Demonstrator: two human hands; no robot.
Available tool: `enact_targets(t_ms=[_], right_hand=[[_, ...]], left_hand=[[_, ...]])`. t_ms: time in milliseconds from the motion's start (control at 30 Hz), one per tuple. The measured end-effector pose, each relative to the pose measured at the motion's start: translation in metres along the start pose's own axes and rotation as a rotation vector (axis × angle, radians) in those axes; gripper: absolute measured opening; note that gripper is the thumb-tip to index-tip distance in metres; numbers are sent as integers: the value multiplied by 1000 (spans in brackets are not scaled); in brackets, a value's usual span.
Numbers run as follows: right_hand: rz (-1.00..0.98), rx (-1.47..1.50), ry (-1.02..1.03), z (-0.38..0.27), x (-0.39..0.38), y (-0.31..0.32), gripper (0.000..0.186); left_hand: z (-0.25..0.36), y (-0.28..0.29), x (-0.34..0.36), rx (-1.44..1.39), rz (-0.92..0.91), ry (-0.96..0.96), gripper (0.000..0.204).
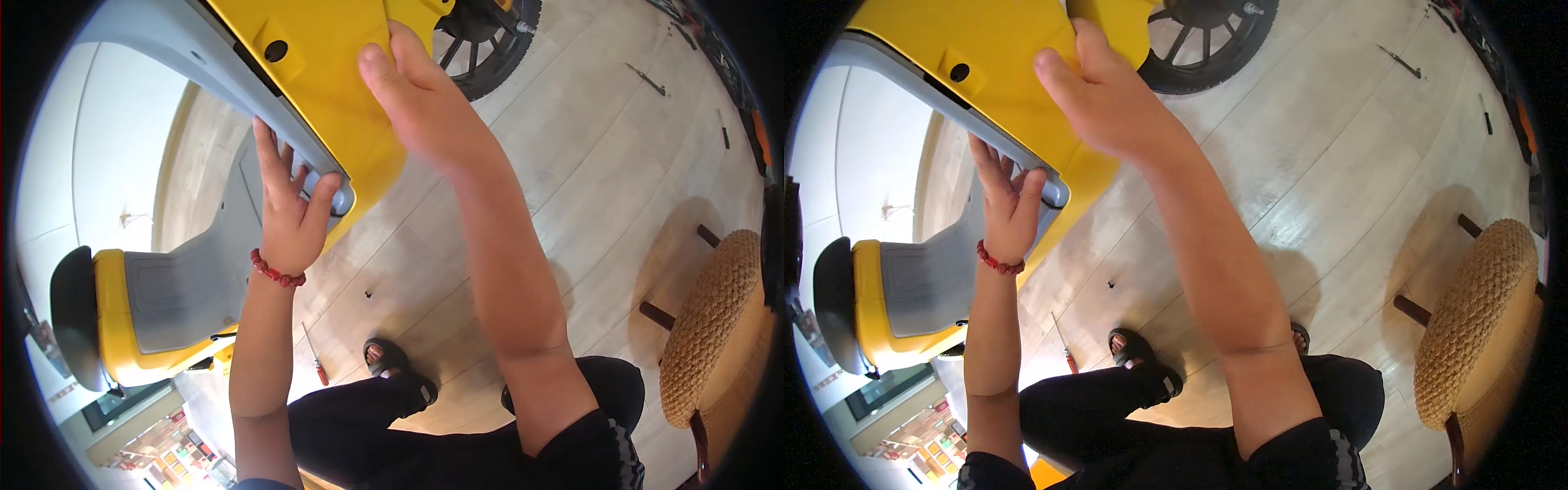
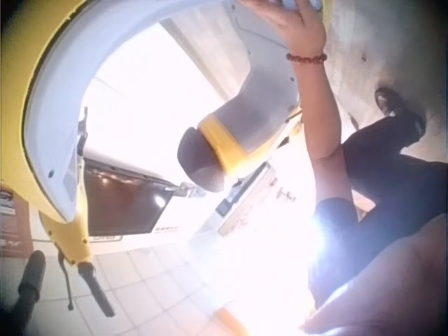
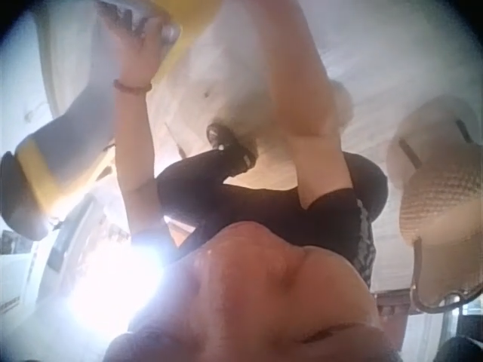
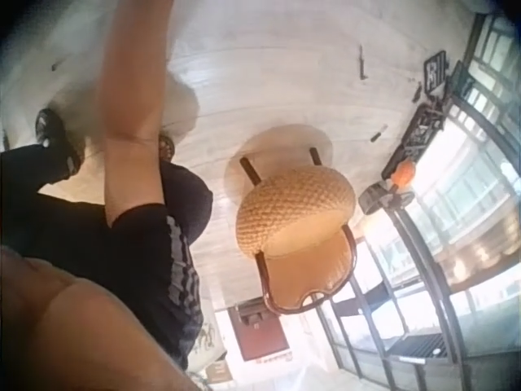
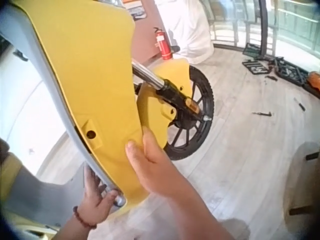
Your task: The recorder is assembling the front fairing and plastic panels of a yellow electric scooter.
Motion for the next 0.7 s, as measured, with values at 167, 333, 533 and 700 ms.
enact_targets(t_ms=[167, 333, 533, 700], right_hand=[[-29, -1, -2, -12, -2, -5, 42], [-120, 44, -1, -17, -1, -21, 45], [-57, 261, 23, -3, -2, -24, 50], [-114, -100, 157, -17, 0, -21, 56]], left_hand=[[3, 3, 1, -30, 67, -43, 87], [0, 10, 0, -41, 128, -29, 88], [-13, 20, 2, -60, 160, 79, 100], [-13, 22, 4, -123, 184, 100, 104]])
Point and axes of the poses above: each hand's wrist, its own x-axis towards the middle knuckle, its own y-axis out of the back of the hand, z = x × y, the point moved 10 cm from there along x, towards the middle knuckle, and after that the axes turned 2 degrees about -x, right-handed, at the moved point
